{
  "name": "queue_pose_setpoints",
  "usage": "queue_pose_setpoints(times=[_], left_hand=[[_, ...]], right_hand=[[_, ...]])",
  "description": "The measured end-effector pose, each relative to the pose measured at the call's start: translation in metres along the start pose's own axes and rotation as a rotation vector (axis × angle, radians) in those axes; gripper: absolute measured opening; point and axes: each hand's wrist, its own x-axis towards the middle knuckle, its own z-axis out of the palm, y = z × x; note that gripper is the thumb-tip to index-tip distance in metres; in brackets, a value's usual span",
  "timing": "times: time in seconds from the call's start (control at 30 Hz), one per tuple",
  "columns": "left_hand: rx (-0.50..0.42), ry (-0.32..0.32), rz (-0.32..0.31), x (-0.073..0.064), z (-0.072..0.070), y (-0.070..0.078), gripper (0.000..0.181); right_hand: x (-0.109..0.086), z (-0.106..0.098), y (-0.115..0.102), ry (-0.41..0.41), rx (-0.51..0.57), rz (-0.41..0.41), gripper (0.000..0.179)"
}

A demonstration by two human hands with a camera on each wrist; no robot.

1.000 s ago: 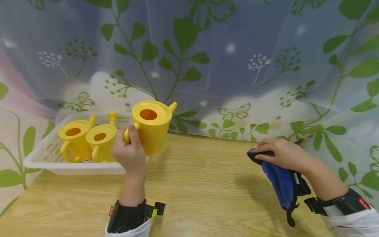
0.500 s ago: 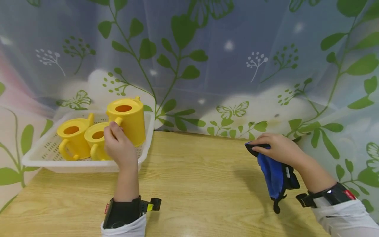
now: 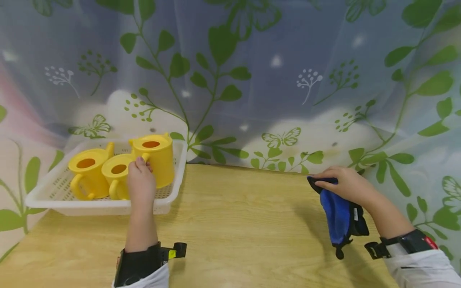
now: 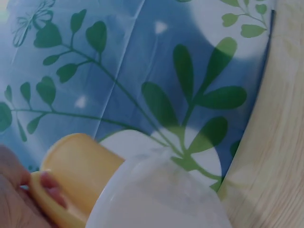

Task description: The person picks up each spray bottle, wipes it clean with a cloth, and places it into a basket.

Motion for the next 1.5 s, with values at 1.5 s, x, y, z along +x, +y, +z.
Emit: queue_pose_setpoints(times=[1.5], left_hand=[[0.84,-0.417,0.075,0.0,-0.019,-0.016,0.032]], right_hand=[[-0.006,0.016,0.044,-0.083,0.029,0.16,0.044]])
